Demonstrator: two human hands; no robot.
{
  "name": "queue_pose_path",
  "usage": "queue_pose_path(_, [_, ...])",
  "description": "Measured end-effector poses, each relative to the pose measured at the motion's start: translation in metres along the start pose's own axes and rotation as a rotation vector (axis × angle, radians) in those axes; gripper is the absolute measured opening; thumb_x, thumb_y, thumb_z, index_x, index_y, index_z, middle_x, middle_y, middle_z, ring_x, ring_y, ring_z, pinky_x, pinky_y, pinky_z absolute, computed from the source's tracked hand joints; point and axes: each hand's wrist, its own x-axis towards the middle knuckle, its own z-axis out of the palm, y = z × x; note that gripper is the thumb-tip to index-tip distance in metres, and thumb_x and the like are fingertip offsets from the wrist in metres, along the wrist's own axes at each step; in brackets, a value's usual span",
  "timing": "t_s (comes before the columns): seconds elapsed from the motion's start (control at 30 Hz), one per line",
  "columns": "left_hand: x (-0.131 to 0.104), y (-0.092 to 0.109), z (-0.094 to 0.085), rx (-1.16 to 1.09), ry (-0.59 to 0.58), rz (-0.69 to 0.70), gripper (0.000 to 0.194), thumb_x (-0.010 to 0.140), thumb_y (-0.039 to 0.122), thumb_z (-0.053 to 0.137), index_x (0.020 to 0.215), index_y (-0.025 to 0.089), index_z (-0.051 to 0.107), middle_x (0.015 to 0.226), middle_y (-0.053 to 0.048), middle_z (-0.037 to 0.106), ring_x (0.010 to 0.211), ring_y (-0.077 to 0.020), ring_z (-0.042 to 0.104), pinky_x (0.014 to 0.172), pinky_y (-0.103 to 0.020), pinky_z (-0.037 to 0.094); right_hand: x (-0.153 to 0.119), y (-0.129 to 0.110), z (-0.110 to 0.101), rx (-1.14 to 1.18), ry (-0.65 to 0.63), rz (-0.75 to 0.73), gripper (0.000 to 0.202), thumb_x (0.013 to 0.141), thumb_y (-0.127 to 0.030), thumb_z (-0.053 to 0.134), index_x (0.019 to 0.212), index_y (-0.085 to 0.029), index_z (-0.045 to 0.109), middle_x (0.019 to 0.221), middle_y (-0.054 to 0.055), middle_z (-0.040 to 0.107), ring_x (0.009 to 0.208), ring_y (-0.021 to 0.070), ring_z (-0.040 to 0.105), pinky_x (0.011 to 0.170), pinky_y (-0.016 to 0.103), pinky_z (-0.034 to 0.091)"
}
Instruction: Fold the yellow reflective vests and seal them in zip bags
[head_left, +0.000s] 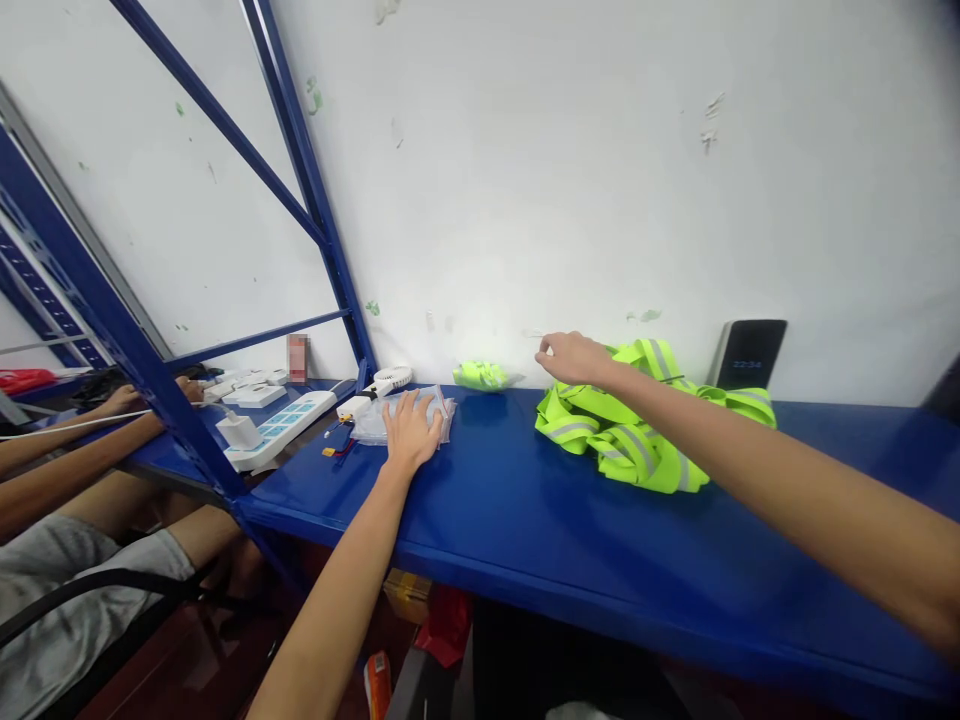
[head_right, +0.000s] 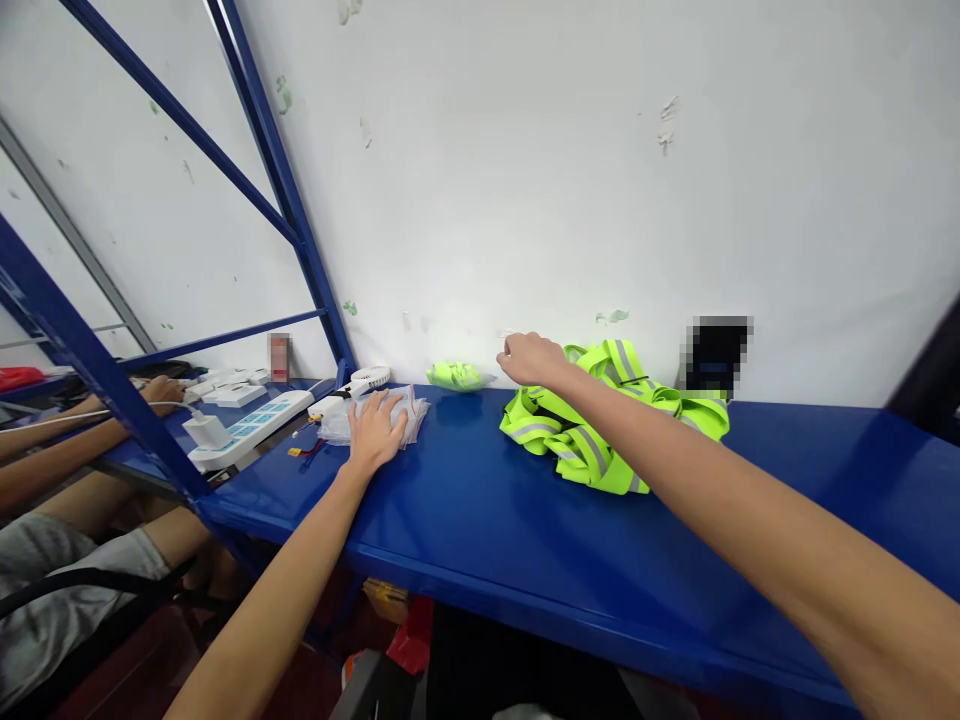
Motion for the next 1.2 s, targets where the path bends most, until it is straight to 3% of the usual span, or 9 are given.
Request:
queue_pose_path(0.13, [-0.002, 0.006, 0.003, 0.005, 0.014, 0.082, 0.039, 0.092, 0.033, 0.037, 0.121, 0.022, 0.06, 0.137, -0.011, 0.053, 0.134, -0.0292, 0.039, 0.113, -0.056, 0.015, -0.021, 0.02, -0.025, -0.138, -0.204, -0.173, 0.041, 0.086, -0.046, 0.051, 0.116, -0.019, 0.063, 0.11, 0.016, 0.068, 0.091, 0.0315, 0.065, 0.075, 0.042, 0.049])
queue_pose_path(0.3, [-0.003, 0.008, 0.006, 0.004, -0.045, 0.089, 0.036, 0.091, 0.03, 0.039, 0.118, 0.022, 0.061, 0.132, -0.011, 0.057, 0.131, -0.029, 0.042, 0.112, -0.057, 0.018, -0.041, 0.043, -0.063, 0.053, -0.615, -0.347, 0.061, 0.073, -0.042, 0.07, 0.131, -0.027, 0.056, 0.117, 0.009, 0.068, 0.094, 0.0276, 0.067, 0.077, 0.036, 0.05])
queue_pose_path(0.4, [-0.003, 0.007, 0.005, 0.003, -0.079, 0.078, 0.037, 0.09, 0.031, 0.04, 0.121, 0.022, 0.059, 0.132, -0.011, 0.058, 0.132, -0.0293, 0.042, 0.111, -0.056, 0.02, -0.047, 0.054, -0.076, 0.099, -0.468, -0.338, 0.055, 0.078, -0.046, 0.063, 0.129, -0.024, 0.059, 0.115, 0.01, 0.069, 0.099, 0.0301, 0.065, 0.081, 0.039, 0.05])
queue_pose_path(0.5, [-0.002, 0.007, 0.004, 0.01, -0.089, 0.061, 0.045, 0.09, 0.037, 0.041, 0.131, 0.022, 0.052, 0.14, -0.013, 0.05, 0.136, -0.0316, 0.036, 0.111, -0.057, 0.02, -0.048, 0.068, -0.075, -0.038, -0.28, -0.259, 0.054, 0.083, -0.05, 0.056, 0.128, -0.021, 0.059, 0.123, 0.013, 0.065, 0.11, 0.0348, 0.06, 0.089, 0.046, 0.046])
queue_pose_path(0.67, [-0.001, 0.005, 0.006, 0.006, -0.135, 0.075, 0.05, 0.092, 0.04, 0.039, 0.138, 0.022, 0.044, 0.141, -0.014, 0.05, 0.138, -0.0338, 0.035, 0.111, -0.062, 0.016, -0.045, 0.093, -0.054, -0.222, -0.461, -0.065, 0.094, 0.065, -0.06, 0.072, 0.145, -0.025, 0.04, 0.154, 0.015, 0.032, 0.133, 0.0426, 0.038, 0.1, 0.052, 0.039])
queue_pose_path(0.77, [-0.001, 0.005, 0.006, 0.009, -0.104, 0.105, 0.046, 0.094, 0.034, 0.034, 0.136, 0.021, 0.045, 0.133, -0.014, 0.058, 0.133, -0.0312, 0.042, 0.111, -0.06, 0.016, -0.044, 0.101, -0.038, -0.222, -0.508, -0.056, 0.106, 0.059, -0.062, 0.074, 0.149, -0.025, 0.031, 0.154, 0.016, 0.031, 0.133, 0.042, 0.039, 0.099, 0.05, 0.04])
queue_pose_path(0.97, [-0.001, 0.013, -0.008, -0.08, 0.009, 0.143, 0.038, 0.096, 0.031, 0.03, 0.123, 0.021, 0.055, 0.126, -0.011, 0.062, 0.128, -0.027, 0.049, 0.113, -0.055, 0.017, -0.035, 0.105, -0.027, -0.199, -0.357, -0.15, 0.063, 0.073, -0.041, 0.067, 0.131, -0.02, 0.054, 0.124, 0.015, 0.062, 0.108, 0.0347, 0.06, 0.085, 0.043, 0.047])
queue_pose_path(1.07, [-0.007, 0.024, -0.017, -0.139, 0.062, 0.208, 0.034, 0.096, 0.028, 0.031, 0.117, 0.023, 0.058, 0.121, -0.008, 0.065, 0.127, -0.0243, 0.05, 0.114, -0.052, 0.015, -0.026, 0.104, -0.031, -0.209, -0.173, -0.149, 0.044, 0.079, -0.032, 0.059, 0.12, -0.015, 0.062, 0.115, 0.016, 0.066, 0.104, 0.0339, 0.061, 0.083, 0.04, 0.047])
queue_pose_path(1.2, [-0.022, 0.04, -0.028, -0.175, 0.032, 0.374, 0.028, 0.094, 0.027, 0.039, 0.113, 0.024, 0.059, 0.118, -0.006, 0.066, 0.125, -0.0231, 0.05, 0.116, -0.051, 0.015, -0.014, 0.095, -0.039, -0.141, 0.092, -0.082, 0.041, 0.085, -0.028, 0.052, 0.119, -0.008, 0.06, 0.122, 0.02, 0.062, 0.112, 0.0324, 0.057, 0.088, 0.037, 0.044])
